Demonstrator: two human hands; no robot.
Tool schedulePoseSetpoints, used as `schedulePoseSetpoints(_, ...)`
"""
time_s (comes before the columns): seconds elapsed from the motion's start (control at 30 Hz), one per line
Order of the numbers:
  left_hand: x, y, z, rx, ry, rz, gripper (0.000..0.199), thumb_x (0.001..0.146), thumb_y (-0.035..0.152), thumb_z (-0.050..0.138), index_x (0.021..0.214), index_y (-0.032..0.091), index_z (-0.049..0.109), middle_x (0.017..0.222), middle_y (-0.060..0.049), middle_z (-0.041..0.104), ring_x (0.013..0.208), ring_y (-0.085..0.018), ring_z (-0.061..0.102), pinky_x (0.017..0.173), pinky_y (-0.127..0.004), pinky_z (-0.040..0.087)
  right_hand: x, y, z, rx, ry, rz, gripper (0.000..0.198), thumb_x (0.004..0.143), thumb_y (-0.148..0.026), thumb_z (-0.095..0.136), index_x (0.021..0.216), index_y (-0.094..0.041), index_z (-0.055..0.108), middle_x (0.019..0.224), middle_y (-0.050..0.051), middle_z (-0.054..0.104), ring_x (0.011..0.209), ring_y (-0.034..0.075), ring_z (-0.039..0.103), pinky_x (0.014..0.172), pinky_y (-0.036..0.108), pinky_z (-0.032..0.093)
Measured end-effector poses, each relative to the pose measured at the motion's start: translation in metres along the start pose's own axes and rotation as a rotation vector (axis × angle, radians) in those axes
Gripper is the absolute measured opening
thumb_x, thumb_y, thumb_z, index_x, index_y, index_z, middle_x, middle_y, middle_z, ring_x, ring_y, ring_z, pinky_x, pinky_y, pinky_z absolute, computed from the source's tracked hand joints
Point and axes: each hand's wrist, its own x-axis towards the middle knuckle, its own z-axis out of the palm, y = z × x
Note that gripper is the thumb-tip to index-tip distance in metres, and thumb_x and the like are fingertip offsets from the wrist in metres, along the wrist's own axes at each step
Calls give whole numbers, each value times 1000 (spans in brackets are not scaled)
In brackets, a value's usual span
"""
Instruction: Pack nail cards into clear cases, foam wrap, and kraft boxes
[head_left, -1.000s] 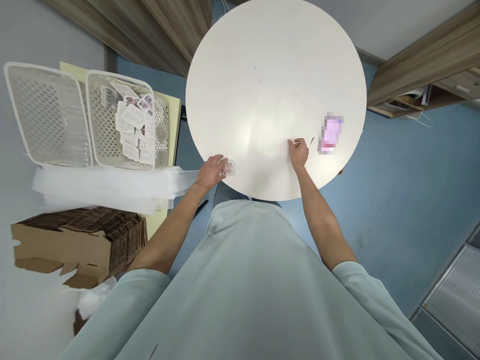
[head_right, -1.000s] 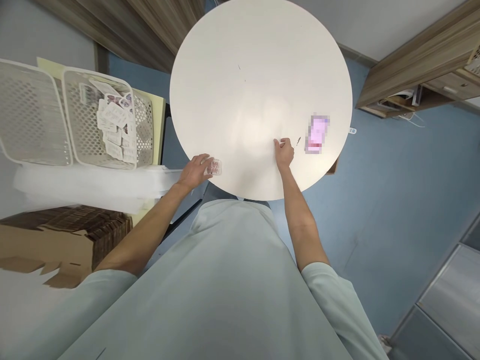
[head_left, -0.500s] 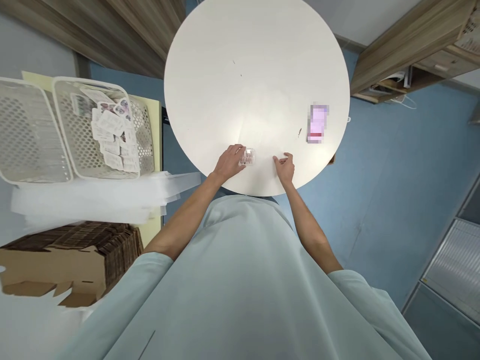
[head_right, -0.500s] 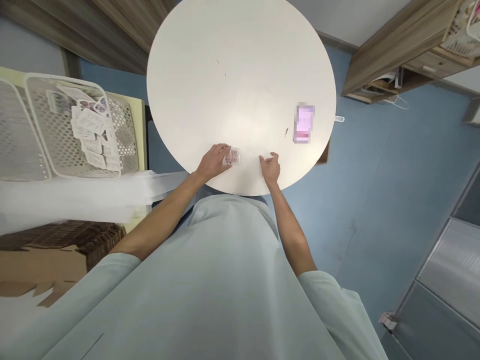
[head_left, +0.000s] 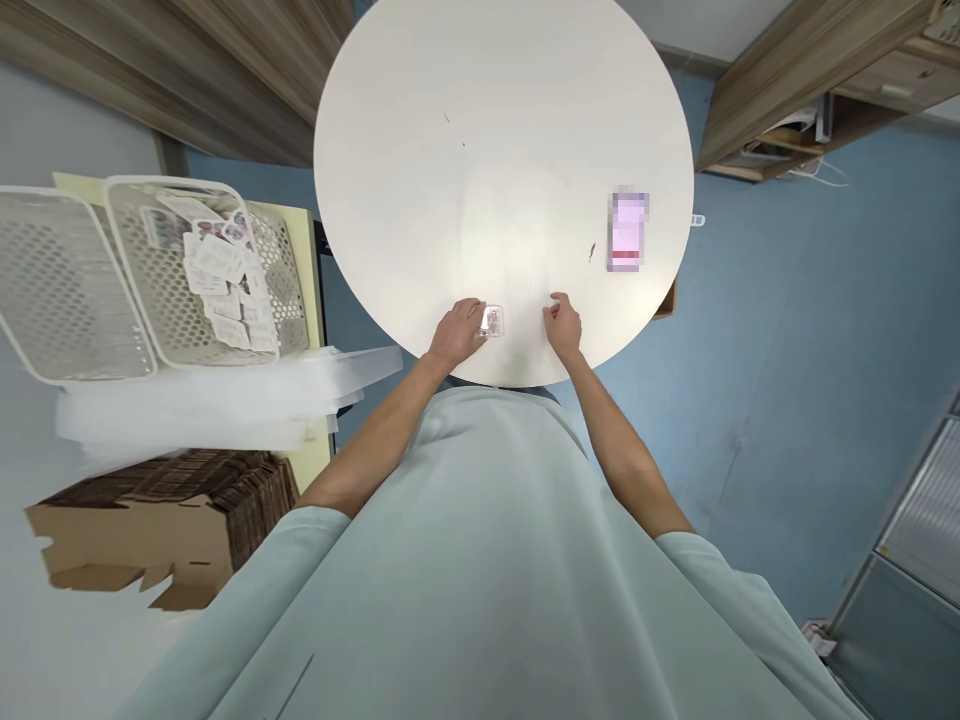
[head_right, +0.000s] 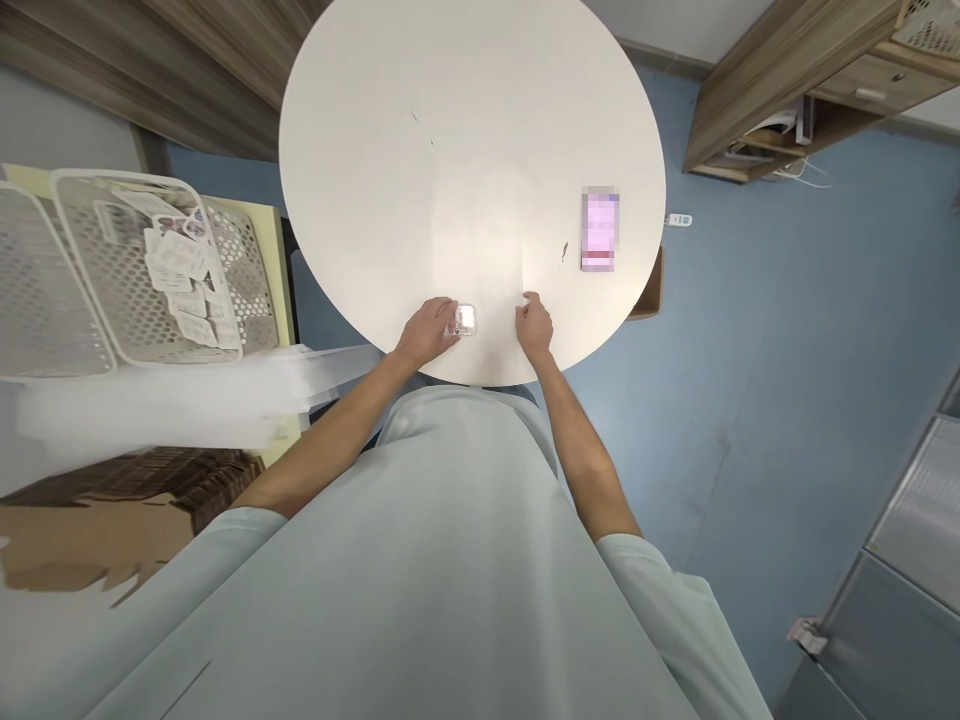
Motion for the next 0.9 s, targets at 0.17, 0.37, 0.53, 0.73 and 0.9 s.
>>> schedulePoseSetpoints(0.17, -7, 9, 8, -21, 36, -72, 73, 94, 24, 74, 164, 13, 55, 167, -25, 58, 157, -43, 54, 125, -59, 56, 30, -13, -4, -11, -12, -46, 37, 106, -23, 53, 141, -21, 64, 115, 11, 80, 111, 30, 74, 103, 46, 58)
schedulePoseSetpoints(0.37, -3, 16, 16, -66, 83, -97, 74, 96, 26, 72, 166, 14, 52, 168, -24, 56, 159, -42, 51, 127, -58, 54, 17, -7, 0, -6, 4, 6, 36, 105, -36, 62, 138, -22, 63, 115, 11, 80, 111, 30, 75, 104, 46, 58)
schedulePoseSetpoints(0.53, -2, 14, 19, -78, 97, -75, 72, 96, 25, 70, 166, 17, 53, 167, -24, 57, 160, -42, 50, 128, -59, 53, -17, 10, 1, -17, -9, 44, 32, 100, -44, 68, 125, -24, 67, 114, 11, 80, 108, 30, 74, 100, 44, 58)
schedulePoseSetpoints(0.73, -2, 15, 19, -109, 102, -88, 74, 93, 25, 69, 165, 15, 54, 167, -26, 56, 159, -43, 50, 129, -61, 50, -45, 1, 0, -21, -52, -16, 20, 108, -42, 56, 100, -26, 65, 111, 9, 81, 97, 26, 72, 91, 39, 57)
schedulePoseSetpoints(0.9, 0, 17, 17, -137, 109, -82, 74, 93, 24, 68, 165, 15, 54, 166, -26, 57, 159, -44, 51, 129, -64, 49, -54, -26, 8, -78, -50, -160, 19, 112, -41, 58, 105, -25, 66, 115, 9, 79, 100, 25, 72, 91, 37, 56)
